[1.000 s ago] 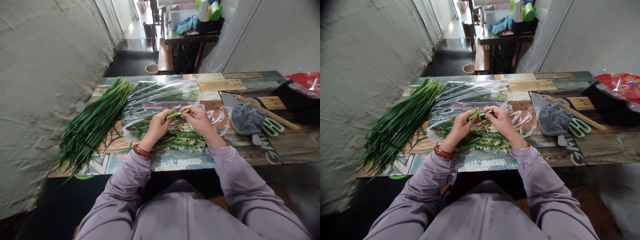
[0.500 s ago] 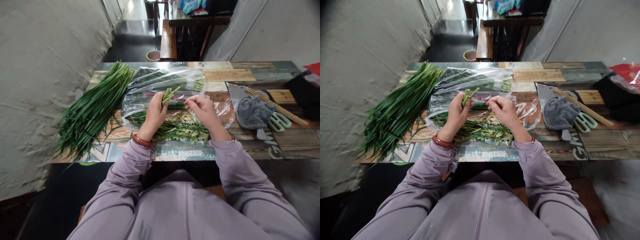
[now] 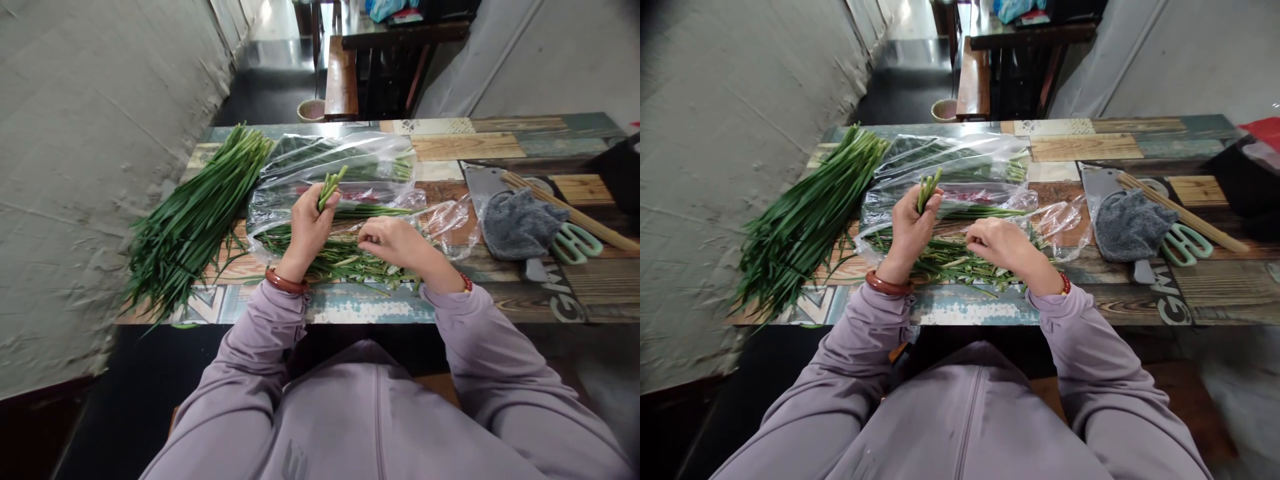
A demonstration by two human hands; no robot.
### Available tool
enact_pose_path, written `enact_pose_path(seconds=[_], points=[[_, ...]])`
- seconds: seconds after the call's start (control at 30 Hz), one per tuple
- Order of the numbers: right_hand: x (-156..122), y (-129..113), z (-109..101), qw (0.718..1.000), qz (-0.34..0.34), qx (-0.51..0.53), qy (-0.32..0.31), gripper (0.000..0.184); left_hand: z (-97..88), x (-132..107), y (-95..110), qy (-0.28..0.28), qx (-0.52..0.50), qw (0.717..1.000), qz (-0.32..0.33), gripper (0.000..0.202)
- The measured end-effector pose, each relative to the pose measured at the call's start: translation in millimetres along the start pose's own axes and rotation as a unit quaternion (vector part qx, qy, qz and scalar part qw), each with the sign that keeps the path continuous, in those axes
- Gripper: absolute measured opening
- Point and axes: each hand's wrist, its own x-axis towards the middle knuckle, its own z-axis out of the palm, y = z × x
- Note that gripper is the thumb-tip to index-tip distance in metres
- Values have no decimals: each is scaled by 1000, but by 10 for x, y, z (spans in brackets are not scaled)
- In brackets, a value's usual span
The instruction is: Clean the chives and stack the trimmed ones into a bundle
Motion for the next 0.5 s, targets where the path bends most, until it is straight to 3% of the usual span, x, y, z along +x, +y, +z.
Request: enact_pose_path(seconds=[0.2, 0.5], points=[[32, -6, -60, 986, 58, 93, 128, 17, 8, 13, -21, -53, -23, 998, 3, 29], [82, 112, 45, 943, 134, 207, 223, 18, 39, -2, -37, -231, 3, 973, 27, 25]])
